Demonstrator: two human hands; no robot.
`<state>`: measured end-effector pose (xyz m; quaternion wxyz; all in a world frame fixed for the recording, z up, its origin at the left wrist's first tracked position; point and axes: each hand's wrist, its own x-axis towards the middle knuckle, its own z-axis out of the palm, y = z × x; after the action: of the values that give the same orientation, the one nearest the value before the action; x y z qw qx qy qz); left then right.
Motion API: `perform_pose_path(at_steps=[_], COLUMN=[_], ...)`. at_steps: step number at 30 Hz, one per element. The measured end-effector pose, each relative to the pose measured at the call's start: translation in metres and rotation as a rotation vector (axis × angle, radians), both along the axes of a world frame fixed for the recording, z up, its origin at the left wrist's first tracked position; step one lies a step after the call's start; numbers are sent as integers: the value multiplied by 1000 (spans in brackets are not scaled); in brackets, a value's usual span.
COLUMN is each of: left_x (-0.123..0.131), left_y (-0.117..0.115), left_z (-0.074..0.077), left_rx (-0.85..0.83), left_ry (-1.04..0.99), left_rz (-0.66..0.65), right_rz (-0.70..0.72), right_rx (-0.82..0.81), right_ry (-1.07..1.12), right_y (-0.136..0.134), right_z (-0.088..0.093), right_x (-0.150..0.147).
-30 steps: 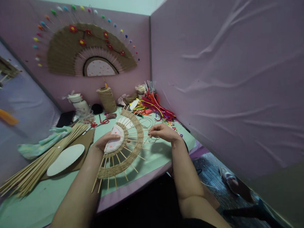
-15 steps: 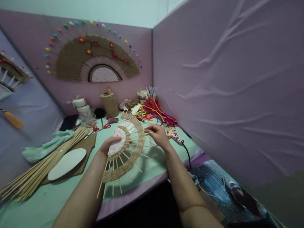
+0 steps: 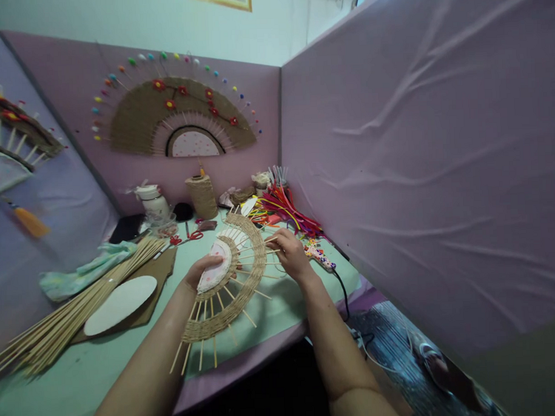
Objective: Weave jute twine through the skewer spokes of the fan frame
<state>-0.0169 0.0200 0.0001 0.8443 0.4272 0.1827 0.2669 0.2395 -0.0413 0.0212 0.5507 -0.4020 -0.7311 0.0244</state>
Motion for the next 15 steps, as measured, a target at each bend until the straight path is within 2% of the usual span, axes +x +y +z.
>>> perform_pose_path(at_steps=[4, 6, 15], left_x=[2, 4, 10], left_y=[-1, -2, -5], left_z=[1, 2, 0], left_rx=[0, -1, 2], left_ry=[14, 37, 86], left_rz=[-27, -22, -96], right_rz=[-246, -300, -148], right_rx=[72, 93, 107], right_ry=[46, 52, -159], right_y=[0, 0, -6], right_z=[-5, -5, 16], right_x=[5, 10, 27])
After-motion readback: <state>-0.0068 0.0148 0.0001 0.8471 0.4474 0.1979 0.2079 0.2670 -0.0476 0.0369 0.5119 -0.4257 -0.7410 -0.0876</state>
